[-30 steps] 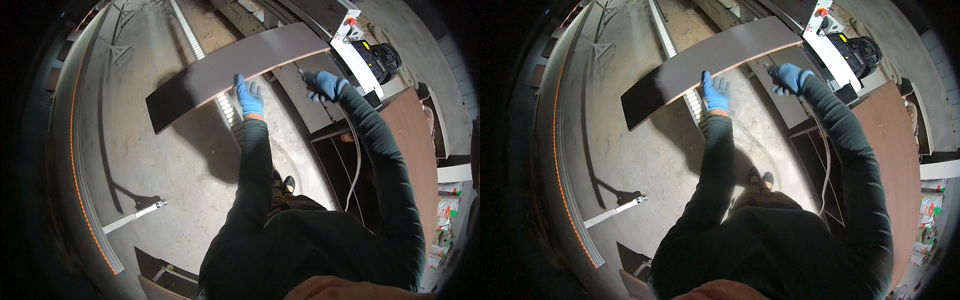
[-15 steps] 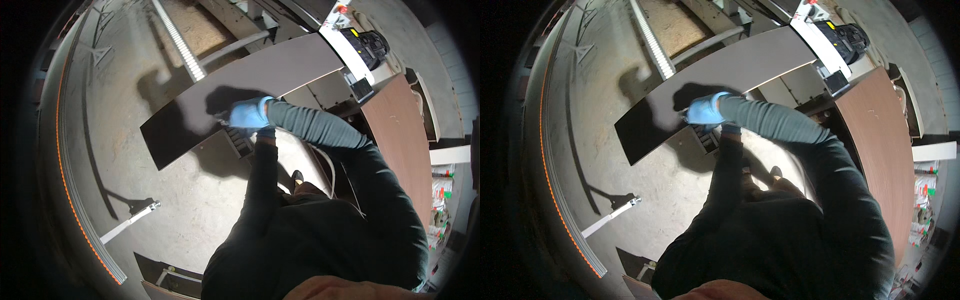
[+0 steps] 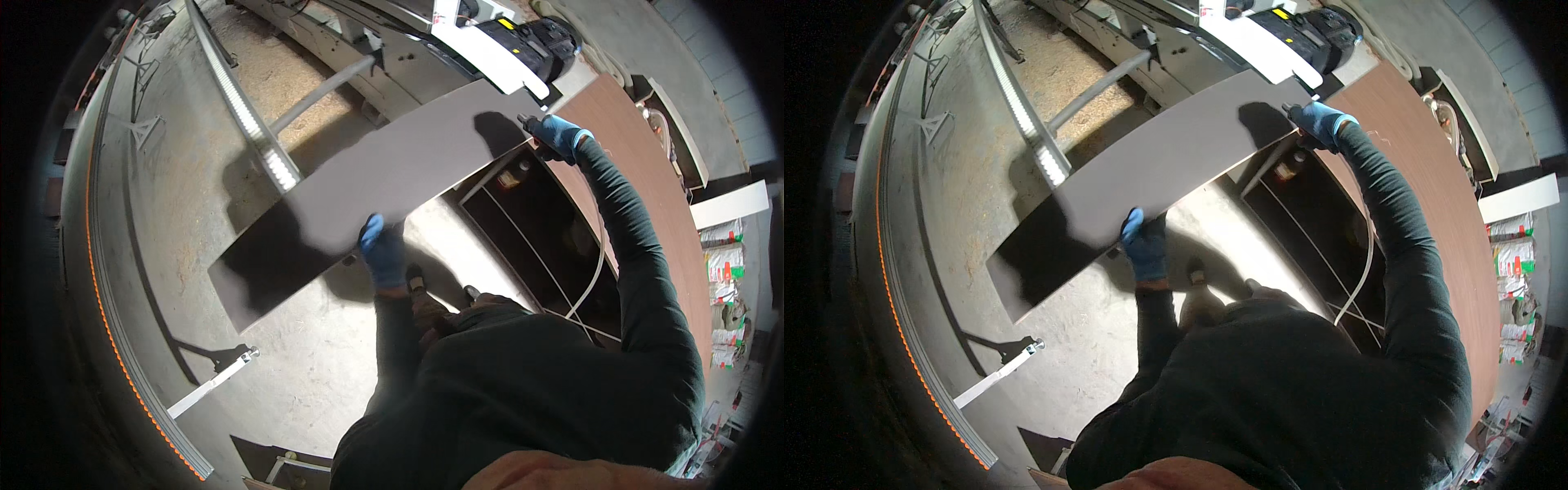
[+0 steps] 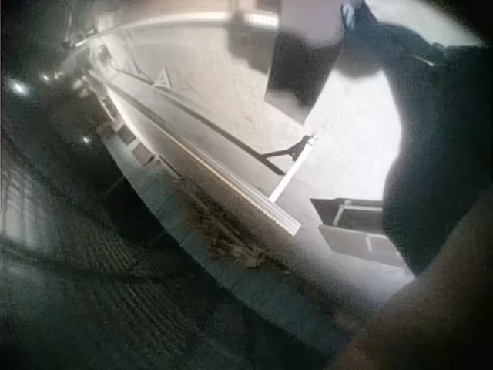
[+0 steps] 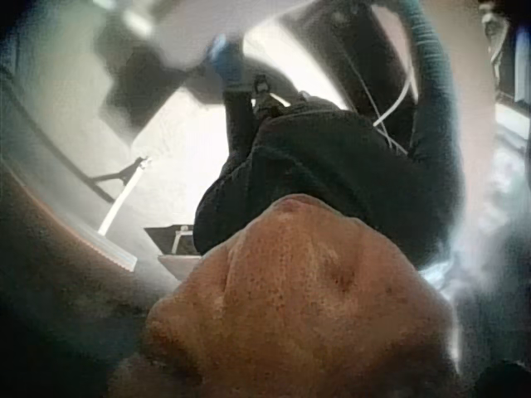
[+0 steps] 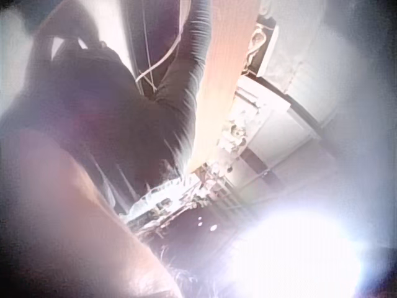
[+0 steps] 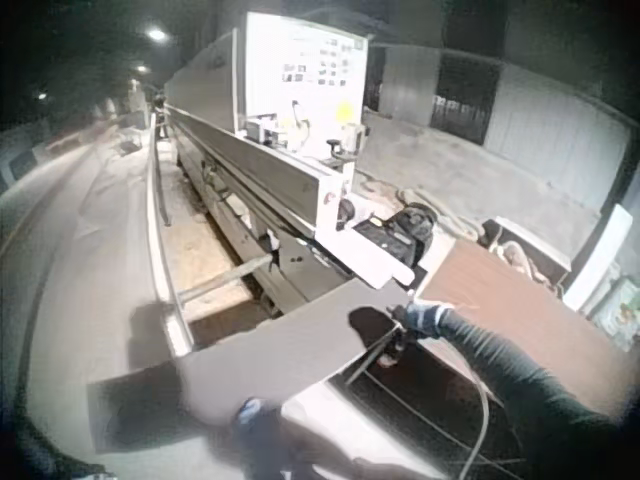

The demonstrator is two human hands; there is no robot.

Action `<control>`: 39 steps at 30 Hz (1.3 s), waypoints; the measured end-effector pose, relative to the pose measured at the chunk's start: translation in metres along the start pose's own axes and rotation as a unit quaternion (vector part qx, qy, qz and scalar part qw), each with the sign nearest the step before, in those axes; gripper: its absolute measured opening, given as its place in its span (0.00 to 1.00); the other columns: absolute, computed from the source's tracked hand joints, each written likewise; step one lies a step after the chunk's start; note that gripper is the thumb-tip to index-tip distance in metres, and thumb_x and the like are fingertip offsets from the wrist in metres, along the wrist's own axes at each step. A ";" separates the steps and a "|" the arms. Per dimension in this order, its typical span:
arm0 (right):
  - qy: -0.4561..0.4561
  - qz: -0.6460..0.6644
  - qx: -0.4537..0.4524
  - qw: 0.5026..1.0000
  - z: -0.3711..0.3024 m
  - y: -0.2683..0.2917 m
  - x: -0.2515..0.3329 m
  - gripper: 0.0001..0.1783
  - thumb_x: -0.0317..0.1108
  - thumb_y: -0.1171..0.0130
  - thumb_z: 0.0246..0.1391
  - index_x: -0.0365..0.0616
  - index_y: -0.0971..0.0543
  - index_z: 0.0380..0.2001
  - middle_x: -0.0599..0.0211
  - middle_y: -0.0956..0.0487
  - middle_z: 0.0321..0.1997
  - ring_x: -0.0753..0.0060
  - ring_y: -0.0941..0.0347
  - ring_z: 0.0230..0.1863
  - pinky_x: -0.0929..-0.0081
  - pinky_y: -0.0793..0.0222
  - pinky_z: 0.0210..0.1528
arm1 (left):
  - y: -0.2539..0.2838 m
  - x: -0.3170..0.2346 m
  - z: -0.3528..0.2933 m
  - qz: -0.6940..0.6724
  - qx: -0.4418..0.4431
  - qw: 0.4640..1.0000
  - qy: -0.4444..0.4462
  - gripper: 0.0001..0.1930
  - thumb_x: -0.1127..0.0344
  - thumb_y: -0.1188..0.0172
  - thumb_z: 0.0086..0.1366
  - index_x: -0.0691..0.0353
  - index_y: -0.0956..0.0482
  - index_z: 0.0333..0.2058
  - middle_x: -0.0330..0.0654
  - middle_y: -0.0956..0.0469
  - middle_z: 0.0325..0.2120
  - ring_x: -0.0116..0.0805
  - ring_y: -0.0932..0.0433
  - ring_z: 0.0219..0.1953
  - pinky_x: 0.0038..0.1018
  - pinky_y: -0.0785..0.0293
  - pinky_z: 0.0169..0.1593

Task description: The person repeatedly picks up dark wood panels from a stack, carries them to a machine, and places them on the machine's conveyor. They then return to the stack and repeat the process. The person wears blue gloves throughout.

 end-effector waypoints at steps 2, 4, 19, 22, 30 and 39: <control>0.073 -0.120 0.001 0.990 -0.031 0.003 -0.020 0.21 0.50 0.47 0.70 0.41 0.19 0.42 0.63 0.18 0.30 0.69 0.21 0.26 0.72 0.23 0.25 | -0.001 -0.014 -0.053 0.198 -0.008 0.980 -0.008 0.14 0.71 0.40 0.70 0.72 0.21 0.51 0.46 0.17 0.46 0.36 0.20 0.52 0.40 0.23 0.62; 0.120 -0.120 0.057 0.984 -0.067 0.001 -0.036 0.26 0.55 0.51 0.72 0.42 0.19 0.42 0.64 0.19 0.26 0.72 0.23 0.23 0.75 0.26 0.21 | -0.005 -0.026 -0.111 -0.029 -0.106 0.989 0.100 0.16 0.69 0.42 0.71 0.74 0.22 0.53 0.51 0.19 0.50 0.41 0.21 0.54 0.44 0.25 0.65; 0.090 -0.040 0.215 0.972 -0.188 -0.020 -0.166 0.32 0.62 0.54 0.71 0.40 0.21 0.36 0.57 0.19 0.24 0.74 0.29 0.15 0.74 0.33 0.16 | -0.104 -0.146 -0.389 0.177 -0.333 0.922 -0.087 0.13 0.72 0.42 0.70 0.79 0.18 0.46 0.57 0.17 0.46 0.46 0.17 0.47 0.38 0.18 0.56; 0.108 0.048 0.251 0.961 -0.215 -0.053 -0.153 0.21 0.48 0.54 0.70 0.42 0.24 0.32 0.62 0.22 0.21 0.80 0.32 0.15 0.79 0.39 0.13 | -0.108 -0.171 -0.420 0.482 -0.273 0.825 -0.109 0.09 0.78 0.42 0.69 0.78 0.16 0.39 0.52 0.15 0.39 0.40 0.17 0.41 0.35 0.17 0.51; 0.244 0.164 0.386 0.874 -0.302 -0.166 -0.173 0.24 0.54 0.43 0.69 0.40 0.21 0.47 0.69 0.22 0.26 0.79 0.27 0.22 0.84 0.30 0.23 | -0.094 -0.215 -0.582 0.706 -0.340 0.620 -0.038 0.18 0.63 0.38 0.72 0.68 0.24 0.23 0.42 0.28 0.17 0.28 0.30 0.22 0.32 0.35 0.27; 0.171 0.028 0.640 0.748 -0.410 -0.403 -0.180 0.24 0.49 0.43 0.70 0.39 0.25 0.55 0.56 0.16 0.43 0.70 0.19 0.36 0.74 0.26 0.36 | -0.061 -0.179 -0.832 -0.075 -0.529 0.816 -0.222 0.12 0.67 0.48 0.72 0.67 0.18 0.40 0.47 0.17 0.35 0.39 0.17 0.41 0.34 0.20 0.48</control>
Point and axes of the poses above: each hand's wrist, its own z-axis towards the middle knuckle, its own y-axis out of the back of the hand, x = y × z, the point moved 2 cm from there along z, towards the middle knuckle
